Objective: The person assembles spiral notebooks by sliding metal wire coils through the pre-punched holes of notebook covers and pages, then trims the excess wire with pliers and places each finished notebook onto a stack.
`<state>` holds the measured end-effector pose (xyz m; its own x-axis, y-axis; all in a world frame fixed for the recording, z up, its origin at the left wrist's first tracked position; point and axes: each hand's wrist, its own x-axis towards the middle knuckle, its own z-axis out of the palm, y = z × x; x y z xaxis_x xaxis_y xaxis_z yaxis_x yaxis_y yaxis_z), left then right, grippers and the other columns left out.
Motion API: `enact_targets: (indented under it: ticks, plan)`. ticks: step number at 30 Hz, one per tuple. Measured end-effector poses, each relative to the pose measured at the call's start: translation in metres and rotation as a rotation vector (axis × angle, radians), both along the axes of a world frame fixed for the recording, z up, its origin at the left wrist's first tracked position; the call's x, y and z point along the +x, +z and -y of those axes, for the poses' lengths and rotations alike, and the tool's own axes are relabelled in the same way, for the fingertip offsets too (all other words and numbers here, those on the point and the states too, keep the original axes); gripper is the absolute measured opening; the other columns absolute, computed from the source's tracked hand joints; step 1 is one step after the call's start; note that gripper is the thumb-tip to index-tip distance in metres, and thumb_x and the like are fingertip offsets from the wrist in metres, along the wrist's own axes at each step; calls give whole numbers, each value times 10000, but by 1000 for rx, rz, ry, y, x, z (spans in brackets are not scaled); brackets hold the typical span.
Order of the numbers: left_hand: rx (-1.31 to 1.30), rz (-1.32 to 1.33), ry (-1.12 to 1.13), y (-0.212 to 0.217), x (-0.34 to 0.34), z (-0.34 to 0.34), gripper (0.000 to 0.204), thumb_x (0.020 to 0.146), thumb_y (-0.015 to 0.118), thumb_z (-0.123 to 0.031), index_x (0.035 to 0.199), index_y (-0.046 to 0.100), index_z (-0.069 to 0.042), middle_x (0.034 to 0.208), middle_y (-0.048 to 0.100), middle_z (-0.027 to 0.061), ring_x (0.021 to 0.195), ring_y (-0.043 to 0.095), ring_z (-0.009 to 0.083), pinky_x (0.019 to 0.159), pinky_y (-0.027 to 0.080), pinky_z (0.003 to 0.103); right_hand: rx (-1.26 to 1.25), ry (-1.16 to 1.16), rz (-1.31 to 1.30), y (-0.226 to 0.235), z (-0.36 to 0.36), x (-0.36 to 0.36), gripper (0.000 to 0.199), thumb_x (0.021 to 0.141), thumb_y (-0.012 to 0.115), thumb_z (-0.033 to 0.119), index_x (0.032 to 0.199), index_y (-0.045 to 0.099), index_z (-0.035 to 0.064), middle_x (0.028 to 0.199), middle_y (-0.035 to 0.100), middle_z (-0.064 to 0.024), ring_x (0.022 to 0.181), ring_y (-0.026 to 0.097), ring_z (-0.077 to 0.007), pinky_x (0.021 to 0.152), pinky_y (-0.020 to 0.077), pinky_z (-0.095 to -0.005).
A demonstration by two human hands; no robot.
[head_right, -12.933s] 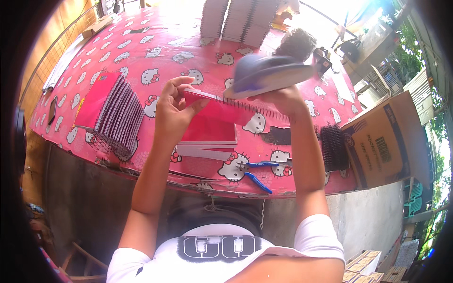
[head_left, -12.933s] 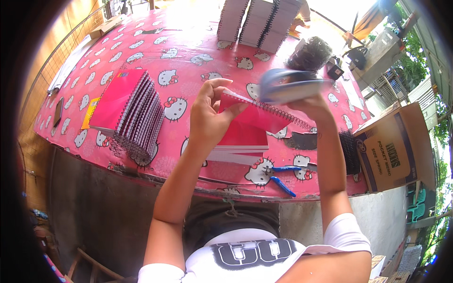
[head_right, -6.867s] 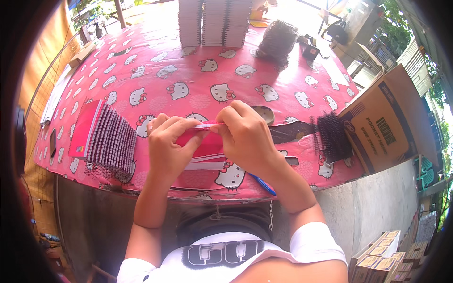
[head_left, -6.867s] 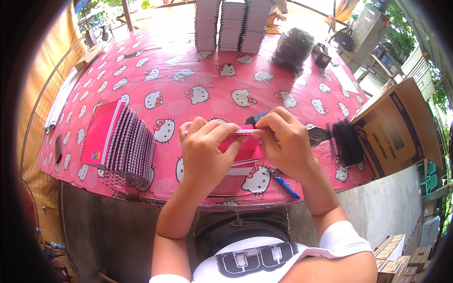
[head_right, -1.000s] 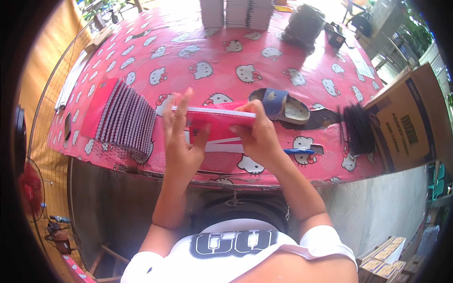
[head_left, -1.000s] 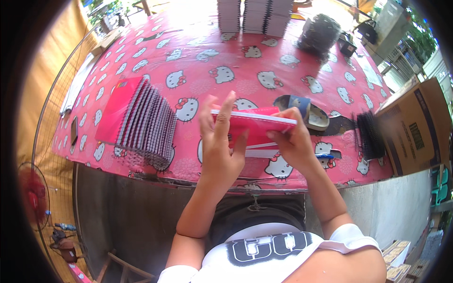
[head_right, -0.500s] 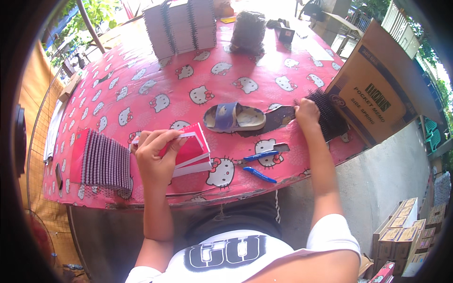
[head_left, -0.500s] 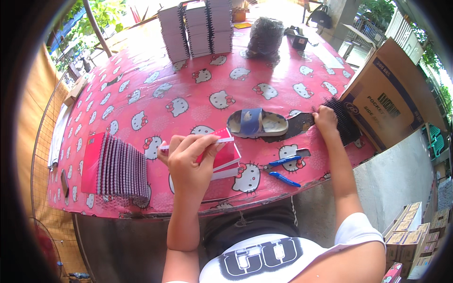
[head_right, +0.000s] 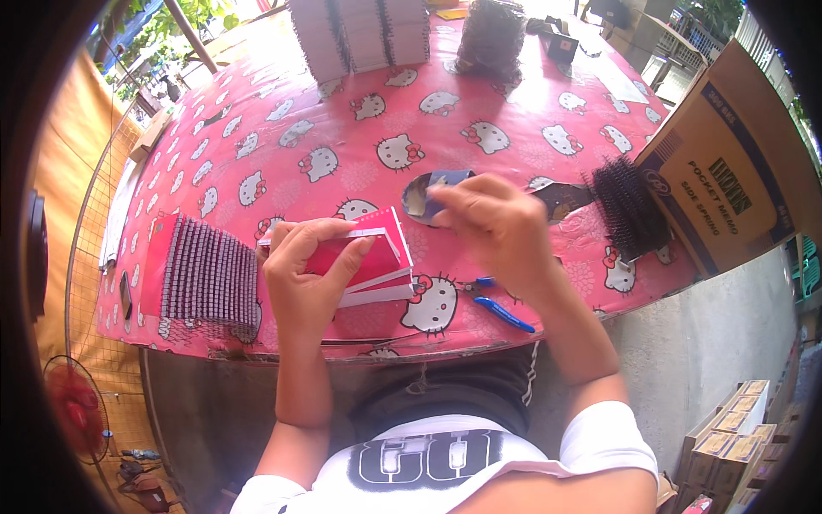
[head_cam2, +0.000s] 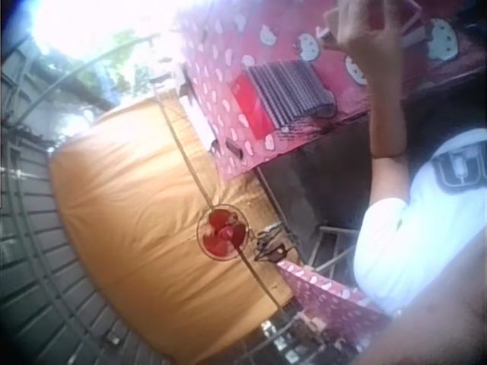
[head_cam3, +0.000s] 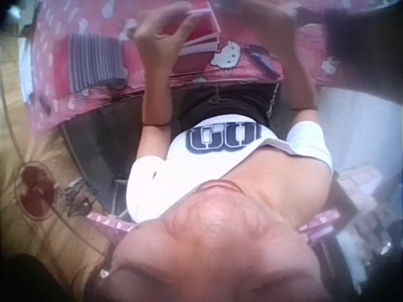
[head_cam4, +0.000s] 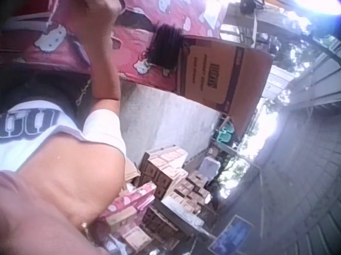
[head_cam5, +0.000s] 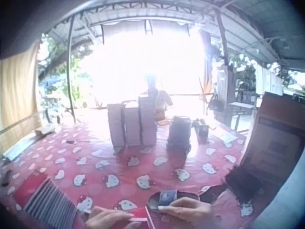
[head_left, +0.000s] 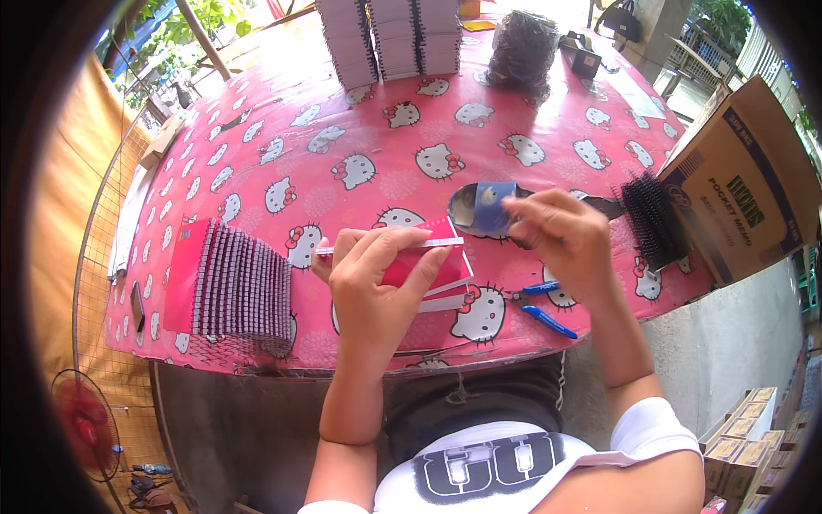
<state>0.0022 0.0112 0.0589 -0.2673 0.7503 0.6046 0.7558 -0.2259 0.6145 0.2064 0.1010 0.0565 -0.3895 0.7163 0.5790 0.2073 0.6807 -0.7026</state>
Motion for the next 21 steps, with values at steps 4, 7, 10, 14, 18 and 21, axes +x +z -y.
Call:
enact_targets:
  ticks: [4, 7, 10, 14, 18, 21]
  plan:
    - [30, 41, -31, -2, 1, -4, 191, 700, 836, -196, 848, 748, -111, 832, 713, 1, 800, 560, 160, 861, 380, 305, 114, 66, 12, 9, 5, -18, 214, 728, 743, -24, 935, 728, 29, 845, 656, -84, 703, 650, -177, 607, 506, -290]
    - [33, 32, -29, -2, 2, -6, 192, 691, 841, -180, 840, 747, -104, 831, 712, 1, 793, 559, 160, 828, 399, 297, 146, 64, 0, 9, -2, -21, 210, 717, 759, -21, 917, 718, 27, 833, 649, -76, 704, 633, -167, 624, 497, -286]
    - [43, -17, -26, -5, -1, -6, 193, 688, 842, -171, 840, 747, -100, 832, 710, 2, 789, 554, 162, 806, 408, 293, 64, 169, -2, 10, -4, -24, 224, 692, 782, -16, 901, 713, 28, 833, 642, -71, 732, 627, -153, 646, 489, -276]
    - [78, 18, -17, -7, 3, -5, 193, 688, 840, -169, 845, 747, -107, 837, 707, 2, 783, 548, 166, 812, 399, 297, -78, 252, 66, 16, -8, -21, 214, 716, 766, -18, 916, 699, 16, 833, 627, -61, 753, 627, -144, 662, 491, -274]
    - [93, 8, -7, -8, 3, -6, 199, 685, 836, -154, 856, 744, -111, 835, 705, 3, 781, 546, 169, 814, 396, 298, 67, 313, 70, 23, -6, -22, 174, 754, 741, -20, 916, 686, 8, 836, 612, -52, 764, 616, -133, 667, 492, -278]
    - [95, -37, -4, -8, 2, -5, 240, 681, 830, -141, 900, 737, -111, 837, 702, 3, 784, 547, 173, 798, 401, 297, -109, 273, 104, 26, -4, -22, 135, 783, 718, 3, 910, 673, 18, 842, 598, -56, 761, 606, -152, 665, 489, -293]
